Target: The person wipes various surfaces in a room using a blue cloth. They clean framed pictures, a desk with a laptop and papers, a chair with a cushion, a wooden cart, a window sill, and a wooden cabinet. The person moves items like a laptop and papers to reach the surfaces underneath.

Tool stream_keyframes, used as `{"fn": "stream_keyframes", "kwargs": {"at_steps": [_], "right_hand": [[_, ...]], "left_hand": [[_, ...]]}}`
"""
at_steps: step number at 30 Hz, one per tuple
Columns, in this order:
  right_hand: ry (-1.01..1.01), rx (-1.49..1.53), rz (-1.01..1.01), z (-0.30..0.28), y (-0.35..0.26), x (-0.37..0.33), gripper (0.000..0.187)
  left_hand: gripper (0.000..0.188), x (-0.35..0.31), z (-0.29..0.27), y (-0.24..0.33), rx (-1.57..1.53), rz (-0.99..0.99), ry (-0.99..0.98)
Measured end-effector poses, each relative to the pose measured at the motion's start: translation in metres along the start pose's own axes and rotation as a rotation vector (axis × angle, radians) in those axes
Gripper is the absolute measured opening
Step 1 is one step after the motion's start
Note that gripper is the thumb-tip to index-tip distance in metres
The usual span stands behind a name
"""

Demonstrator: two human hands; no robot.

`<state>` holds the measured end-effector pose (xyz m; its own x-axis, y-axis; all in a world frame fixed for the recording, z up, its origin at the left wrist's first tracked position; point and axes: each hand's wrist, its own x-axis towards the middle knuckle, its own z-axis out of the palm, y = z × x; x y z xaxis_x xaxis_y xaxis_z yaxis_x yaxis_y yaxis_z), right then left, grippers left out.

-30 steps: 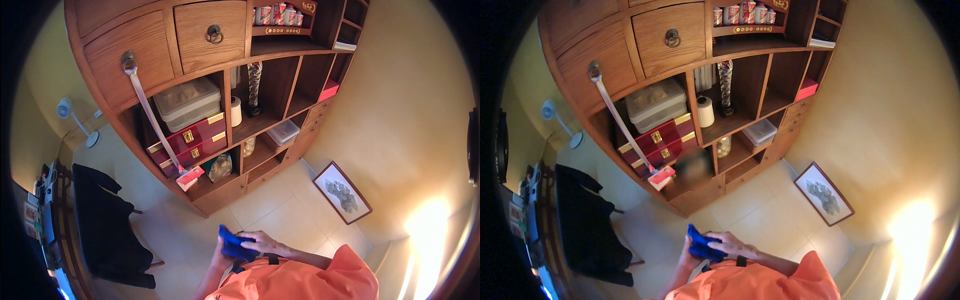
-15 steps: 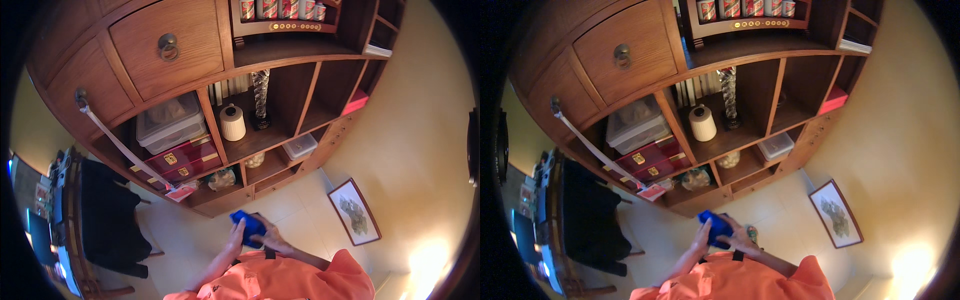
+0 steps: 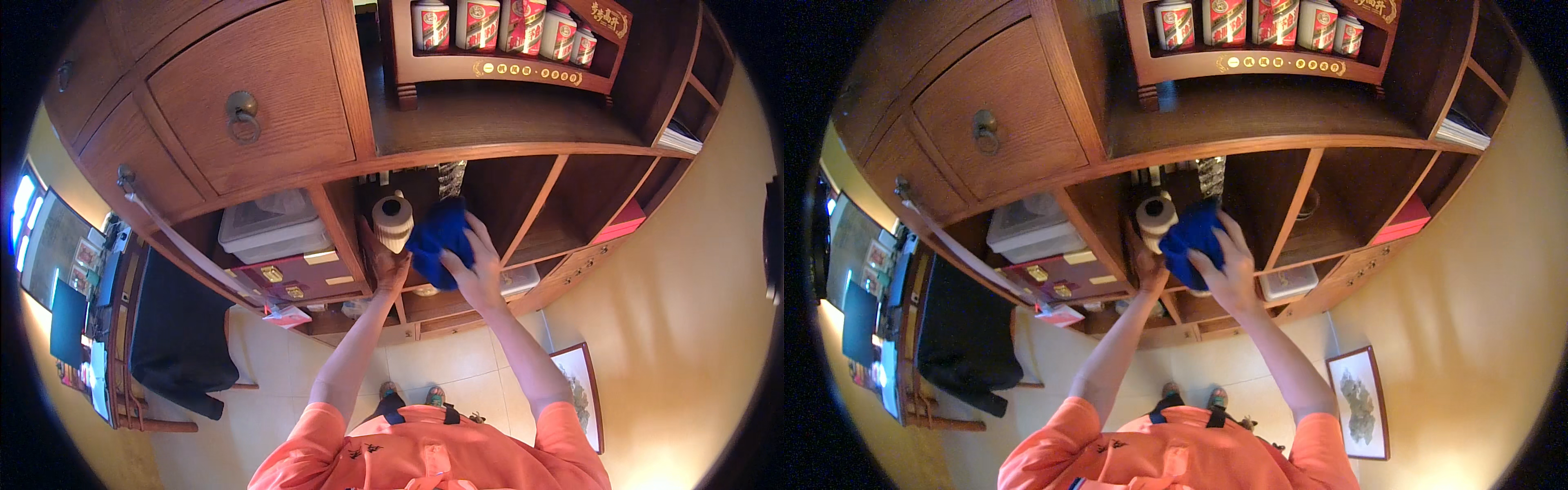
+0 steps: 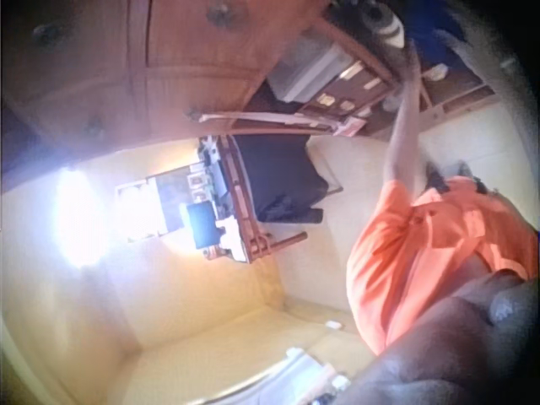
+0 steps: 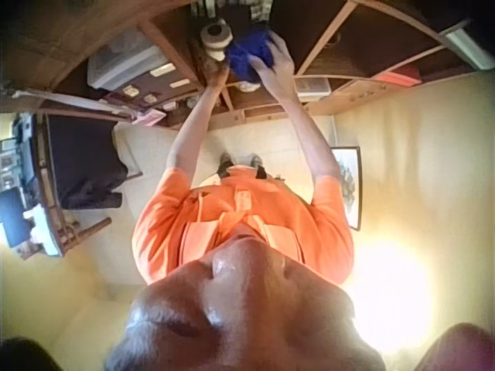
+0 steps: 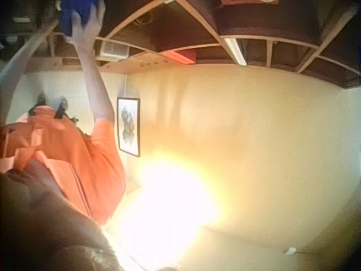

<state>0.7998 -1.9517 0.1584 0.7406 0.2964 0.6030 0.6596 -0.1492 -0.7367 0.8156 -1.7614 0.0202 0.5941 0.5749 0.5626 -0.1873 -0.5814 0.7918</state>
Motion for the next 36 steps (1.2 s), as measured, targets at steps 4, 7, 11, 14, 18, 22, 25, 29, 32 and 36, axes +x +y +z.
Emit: {"fn": "stream_keyframes", "kwargs": {"at_steps": [4,7,11,14,18,22,25,29,32,36], "right_hand": [[-0.075,-0.362,-0.189,0.06,0.018,0.06,0.046],[-0.371,-0.545,-0.33,0.086,0.05,0.093,0.055],[-0.505,-0.4,-0.404,0.098,0.076,0.108,0.06],[-0.581,-0.422,-0.309,0.109,0.082,0.112,0.062],[-0.346,-0.652,-0.387,0.127,0.063,0.099,0.051],[-0.353,-0.773,-0.28,0.13,0.055,0.1,0.046],[-0.32,-0.745,-0.256,0.126,0.06,0.102,0.045],[-0.322,-0.583,-0.297,0.126,0.055,0.105,0.043],[-0.316,-0.425,-0.349,0.107,0.071,0.109,0.046],[-0.376,-0.245,-0.171,0.102,0.075,0.115,0.054]], "left_hand": [[0.089,0.018,0.025,-0.042,-0.577,-0.228,-0.084],[0.066,0.015,0.043,-0.071,-2.242,-0.644,-0.262],[0.046,0.009,0.05,-0.082,-2.701,-0.738,-0.319],[0.04,0.01,0.051,-0.065,-2.572,-0.654,-0.305],[0.045,0.01,0.043,-0.069,-2.577,-0.515,-0.381],[0.05,0.013,0.043,-0.071,-2.463,-0.552,-0.22],[0.053,0.022,0.048,-0.047,-2.183,-0.563,-0.12],[0.067,0.025,0.042,-0.058,-0.987,-0.239,0.003],[0.079,0.022,0.043,-0.048,-0.307,-0.022,-0.002],[0.061,0.016,0.041,-0.053,-0.323,-0.005,0.041]]}}
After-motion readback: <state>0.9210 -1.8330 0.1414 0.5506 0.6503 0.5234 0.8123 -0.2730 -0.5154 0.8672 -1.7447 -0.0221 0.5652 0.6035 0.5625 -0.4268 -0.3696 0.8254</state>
